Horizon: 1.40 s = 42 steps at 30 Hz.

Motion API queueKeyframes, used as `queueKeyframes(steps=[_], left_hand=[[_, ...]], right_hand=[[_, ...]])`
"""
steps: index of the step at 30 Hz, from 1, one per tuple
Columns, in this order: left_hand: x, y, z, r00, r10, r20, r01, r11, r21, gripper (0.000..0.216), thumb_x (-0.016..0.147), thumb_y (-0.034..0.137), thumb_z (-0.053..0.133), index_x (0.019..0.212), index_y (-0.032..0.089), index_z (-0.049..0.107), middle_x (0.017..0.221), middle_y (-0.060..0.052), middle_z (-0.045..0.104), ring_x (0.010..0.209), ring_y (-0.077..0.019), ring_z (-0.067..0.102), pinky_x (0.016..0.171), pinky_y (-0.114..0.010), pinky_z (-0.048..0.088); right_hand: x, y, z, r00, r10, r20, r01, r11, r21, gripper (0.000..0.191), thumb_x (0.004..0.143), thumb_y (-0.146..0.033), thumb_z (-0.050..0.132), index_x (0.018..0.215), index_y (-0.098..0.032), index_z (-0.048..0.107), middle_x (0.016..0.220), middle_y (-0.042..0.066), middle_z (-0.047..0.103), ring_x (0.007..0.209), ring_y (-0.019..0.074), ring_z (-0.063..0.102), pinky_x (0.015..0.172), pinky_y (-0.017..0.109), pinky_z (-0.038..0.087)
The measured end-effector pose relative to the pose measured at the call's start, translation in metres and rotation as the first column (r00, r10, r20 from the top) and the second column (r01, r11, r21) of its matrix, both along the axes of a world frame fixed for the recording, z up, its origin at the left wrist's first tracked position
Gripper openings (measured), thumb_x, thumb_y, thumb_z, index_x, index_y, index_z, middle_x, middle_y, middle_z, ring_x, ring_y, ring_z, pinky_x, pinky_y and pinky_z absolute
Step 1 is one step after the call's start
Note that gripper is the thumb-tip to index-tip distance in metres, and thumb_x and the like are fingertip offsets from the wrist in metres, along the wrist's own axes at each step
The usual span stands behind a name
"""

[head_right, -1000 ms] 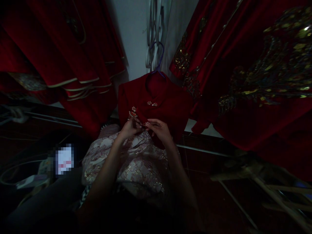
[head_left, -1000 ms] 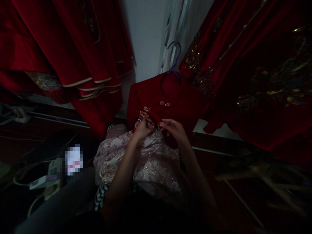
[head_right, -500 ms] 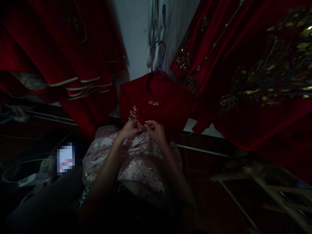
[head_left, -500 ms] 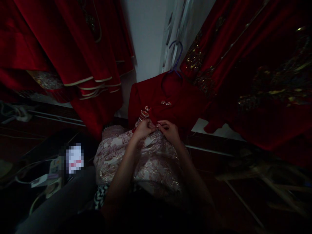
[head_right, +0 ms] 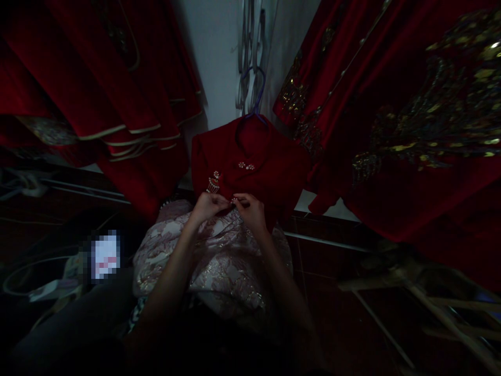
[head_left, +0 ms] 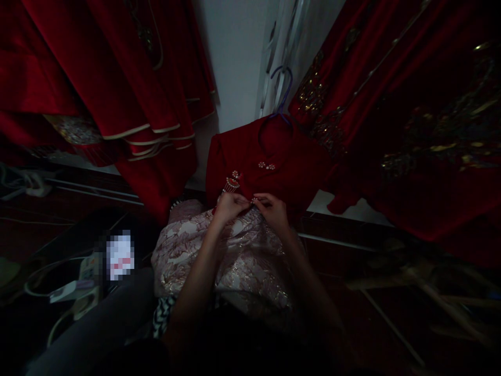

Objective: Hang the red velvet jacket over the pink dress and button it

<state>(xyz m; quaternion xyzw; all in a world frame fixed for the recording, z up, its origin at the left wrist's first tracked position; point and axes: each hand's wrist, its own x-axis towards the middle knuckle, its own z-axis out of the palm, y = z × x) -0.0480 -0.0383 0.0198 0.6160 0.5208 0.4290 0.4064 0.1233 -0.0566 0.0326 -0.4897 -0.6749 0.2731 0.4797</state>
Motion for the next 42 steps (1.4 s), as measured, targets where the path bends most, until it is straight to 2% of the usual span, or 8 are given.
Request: queueKeyframes(steps=[7, 10, 13, 16, 24, 27, 33, 42], left_hand=[[0.003, 0.002, -0.006, 0.992, -0.082, 0.092, 0.074, 0.993, 0.096, 0.023, 0.066, 0.034, 0.073, 0.074, 0.013, 0.069, 0.073, -0.004, 0.071, 0.064, -0.0115, 0.062, 0.062, -0.022, 0.047], [0.004, 0.002, -0.002, 0.972, -0.191, 0.141, 0.178, 0.979, 0.096, 0.023, 0.066, 0.031, 0.073, 0.079, 0.012, 0.066, 0.077, -0.005, 0.07, 0.068, -0.0113, 0.062, 0.065, -0.022, 0.048], [0.0, 0.004, 0.001, 0.986, -0.123, 0.111, 0.115, 0.991, 0.075, 0.024, 0.064, 0.028, 0.075, 0.079, 0.012, 0.064, 0.079, -0.005, 0.069, 0.068, -0.0112, 0.061, 0.064, -0.023, 0.048], [-0.008, 0.007, 0.0, 0.997, -0.015, 0.076, 0.008, 0.996, 0.093, 0.023, 0.066, 0.028, 0.074, 0.079, 0.013, 0.062, 0.078, -0.004, 0.067, 0.064, -0.0103, 0.059, 0.062, -0.023, 0.047], [-0.006, 0.0, -0.002, 0.981, -0.071, -0.181, 0.083, 0.995, 0.056, 0.029, 0.065, 0.034, 0.075, 0.084, 0.016, 0.061, 0.081, -0.002, 0.066, 0.068, -0.0114, 0.059, 0.063, -0.023, 0.045], [-0.003, -0.002, 0.0, 0.977, -0.058, -0.205, 0.079, 0.992, 0.098, 0.033, 0.064, 0.038, 0.076, 0.083, 0.017, 0.058, 0.077, 0.0, 0.063, 0.065, -0.0107, 0.056, 0.061, -0.022, 0.043], [-0.003, -0.001, 0.002, 0.949, -0.156, -0.273, 0.215, 0.955, 0.203, 0.023, 0.07, 0.029, 0.072, 0.085, 0.016, 0.062, 0.082, -0.001, 0.063, 0.073, -0.0116, 0.056, 0.067, -0.022, 0.042], [0.002, -0.002, 0.004, 0.932, -0.107, -0.347, 0.2, 0.949, 0.245, 0.014, 0.073, 0.026, 0.069, 0.083, 0.018, 0.066, 0.08, -0.001, 0.062, 0.07, -0.0115, 0.056, 0.063, -0.021, 0.04]], right_hand=[[-0.002, 0.002, -0.005, 0.997, -0.051, 0.059, 0.051, 0.999, 0.01, 0.019, 0.08, -0.026, 0.06, 0.096, -0.018, 0.067, 0.087, 0.005, 0.07, 0.07, 0.0128, 0.064, 0.066, 0.023, 0.05], [0.013, 0.005, -0.002, 0.979, 0.053, 0.199, -0.041, 0.997, -0.064, 0.026, 0.076, -0.025, 0.064, 0.101, -0.019, 0.065, 0.078, 0.002, 0.067, 0.06, 0.0111, 0.057, 0.059, 0.022, 0.046], [0.036, 0.005, 0.008, 0.954, 0.142, 0.262, -0.121, 0.988, -0.095, 0.036, 0.075, -0.03, 0.067, 0.11, -0.021, 0.064, 0.087, 0.002, 0.068, 0.059, 0.0097, 0.055, 0.058, 0.022, 0.045], [0.055, 0.001, 0.022, 0.968, 0.079, 0.24, -0.071, 0.997, -0.04, 0.034, 0.08, -0.033, 0.064, 0.112, -0.023, 0.062, 0.09, 0.002, 0.069, 0.058, 0.0088, 0.054, 0.059, 0.023, 0.045], [0.06, -0.009, 0.036, 0.977, 0.109, 0.182, -0.098, 0.993, -0.066, 0.03, 0.085, -0.04, 0.058, 0.108, -0.022, 0.064, 0.085, 0.002, 0.069, 0.065, 0.0109, 0.061, 0.062, 0.023, 0.049], [0.05, -0.008, 0.032, 0.97, 0.154, 0.186, -0.142, 0.987, -0.071, 0.026, 0.085, -0.036, 0.058, 0.106, -0.022, 0.065, 0.086, 0.002, 0.069, 0.075, 0.0122, 0.064, 0.069, 0.024, 0.05], [0.038, 0.001, 0.014, 0.965, 0.197, 0.172, -0.183, 0.979, -0.092, 0.028, 0.083, -0.033, 0.06, 0.108, -0.02, 0.063, 0.095, 0.005, 0.068, 0.086, 0.0141, 0.065, 0.072, 0.026, 0.052], [0.028, 0.008, -0.012, 0.948, 0.177, 0.264, -0.133, 0.976, -0.175, 0.023, 0.078, -0.03, 0.064, 0.096, -0.016, 0.059, 0.072, -0.001, 0.064, 0.065, 0.0119, 0.059, 0.063, 0.024, 0.046]])
